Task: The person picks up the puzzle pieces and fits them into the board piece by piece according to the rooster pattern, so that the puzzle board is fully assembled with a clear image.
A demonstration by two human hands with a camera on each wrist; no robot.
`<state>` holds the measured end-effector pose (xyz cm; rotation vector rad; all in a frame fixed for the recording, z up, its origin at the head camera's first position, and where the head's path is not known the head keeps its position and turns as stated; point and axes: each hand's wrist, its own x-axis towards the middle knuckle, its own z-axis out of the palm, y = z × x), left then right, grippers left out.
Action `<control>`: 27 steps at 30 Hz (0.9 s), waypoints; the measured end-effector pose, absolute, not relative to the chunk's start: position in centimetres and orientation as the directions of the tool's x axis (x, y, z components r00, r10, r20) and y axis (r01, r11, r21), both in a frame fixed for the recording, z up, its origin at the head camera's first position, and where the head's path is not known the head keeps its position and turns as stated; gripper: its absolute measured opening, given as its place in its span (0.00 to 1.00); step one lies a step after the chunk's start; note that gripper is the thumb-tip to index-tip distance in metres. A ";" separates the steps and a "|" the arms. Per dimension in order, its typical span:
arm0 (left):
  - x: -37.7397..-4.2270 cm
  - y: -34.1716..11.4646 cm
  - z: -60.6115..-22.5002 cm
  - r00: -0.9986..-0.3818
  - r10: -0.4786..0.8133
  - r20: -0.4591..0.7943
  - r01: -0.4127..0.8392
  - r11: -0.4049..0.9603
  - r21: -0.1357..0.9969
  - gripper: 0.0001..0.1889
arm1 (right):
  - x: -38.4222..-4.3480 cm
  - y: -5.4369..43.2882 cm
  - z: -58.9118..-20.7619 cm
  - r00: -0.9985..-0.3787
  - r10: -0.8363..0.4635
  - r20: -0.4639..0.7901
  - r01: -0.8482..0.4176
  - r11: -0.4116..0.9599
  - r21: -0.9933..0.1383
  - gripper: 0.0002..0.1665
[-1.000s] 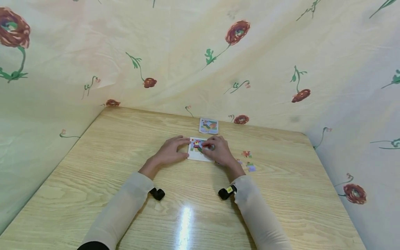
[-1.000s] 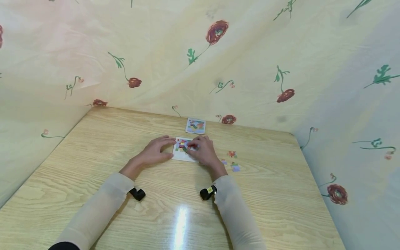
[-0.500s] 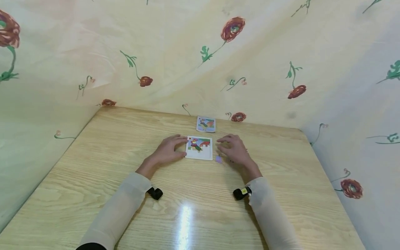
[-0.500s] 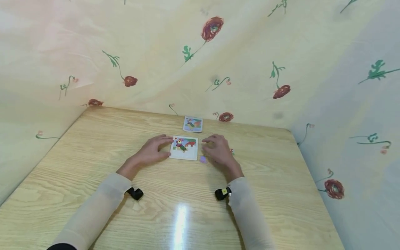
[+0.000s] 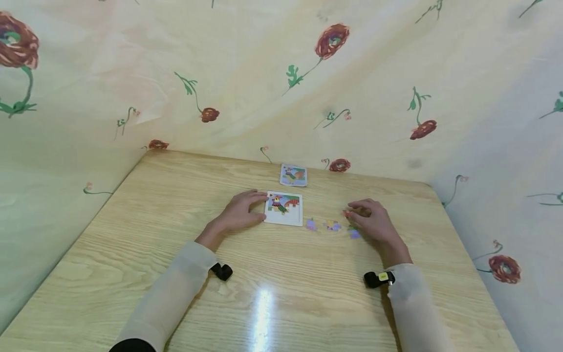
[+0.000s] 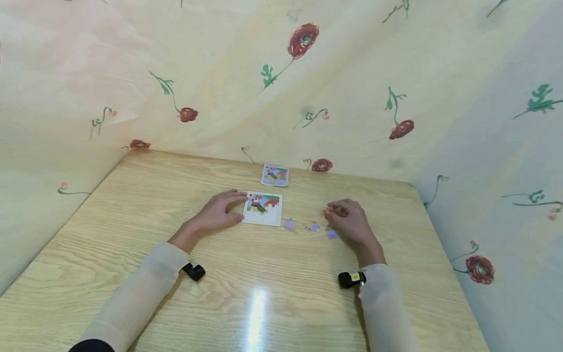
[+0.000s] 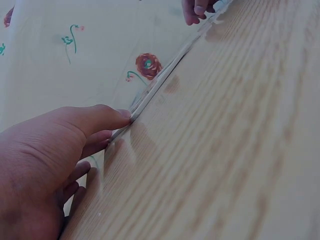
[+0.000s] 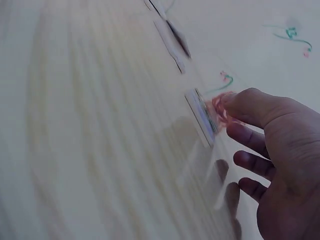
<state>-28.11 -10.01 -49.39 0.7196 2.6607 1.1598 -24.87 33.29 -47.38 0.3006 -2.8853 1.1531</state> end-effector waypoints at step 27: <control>-28.0 -9.9 -49.1 -0.880 0.473 0.042 0.351 0.589 0.728 0.33 | -25.2 35.5 -47.5 -0.967 -0.254 0.026 -0.211 0.734 -0.645 0.21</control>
